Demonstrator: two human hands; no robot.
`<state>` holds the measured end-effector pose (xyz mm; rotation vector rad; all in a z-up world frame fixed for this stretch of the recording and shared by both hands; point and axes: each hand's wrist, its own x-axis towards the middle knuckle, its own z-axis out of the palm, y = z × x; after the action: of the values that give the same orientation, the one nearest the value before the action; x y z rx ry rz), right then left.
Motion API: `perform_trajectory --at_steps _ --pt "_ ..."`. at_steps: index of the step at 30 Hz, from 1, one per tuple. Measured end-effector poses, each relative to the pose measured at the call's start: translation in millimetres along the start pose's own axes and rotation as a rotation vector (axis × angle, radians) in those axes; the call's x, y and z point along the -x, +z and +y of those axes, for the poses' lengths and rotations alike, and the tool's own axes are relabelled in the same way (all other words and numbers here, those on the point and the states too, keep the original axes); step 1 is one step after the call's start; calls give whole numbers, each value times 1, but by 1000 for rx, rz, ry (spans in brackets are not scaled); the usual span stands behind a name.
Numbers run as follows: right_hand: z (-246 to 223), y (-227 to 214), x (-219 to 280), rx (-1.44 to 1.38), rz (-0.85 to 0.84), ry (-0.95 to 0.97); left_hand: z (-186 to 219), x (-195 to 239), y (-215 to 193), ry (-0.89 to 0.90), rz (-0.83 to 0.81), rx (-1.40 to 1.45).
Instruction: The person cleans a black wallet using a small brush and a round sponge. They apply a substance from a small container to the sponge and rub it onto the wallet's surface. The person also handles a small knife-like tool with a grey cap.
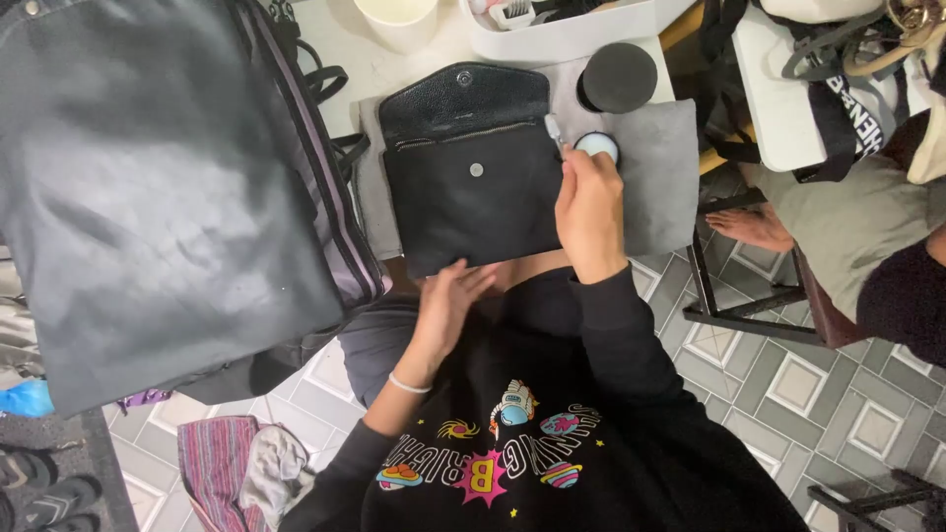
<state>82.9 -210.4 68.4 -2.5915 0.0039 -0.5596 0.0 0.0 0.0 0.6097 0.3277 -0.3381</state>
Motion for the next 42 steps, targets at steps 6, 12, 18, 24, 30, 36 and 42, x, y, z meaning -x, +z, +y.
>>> perform_trajectory --at_steps 6,12,18,24,30,36,42 --pt "-32 20 9 -90 -169 2 17 6 -45 272 261 -175" --pt "-75 52 22 -261 -280 -118 1 1 -66 223 185 -205" --pt "-67 52 5 -166 -223 -151 5 4 -63 235 181 -251" --pt "-77 49 0 -247 -294 -186 1 0 -75 235 170 -250" --pt "-85 49 -8 -345 -363 -207 0 1 -75 237 162 -254" --pt "-91 43 -9 -439 -408 -216 5 4 -65 231 168 -235" --pt "-98 31 -3 -510 -483 -185 5 4 -67 223 175 -279"
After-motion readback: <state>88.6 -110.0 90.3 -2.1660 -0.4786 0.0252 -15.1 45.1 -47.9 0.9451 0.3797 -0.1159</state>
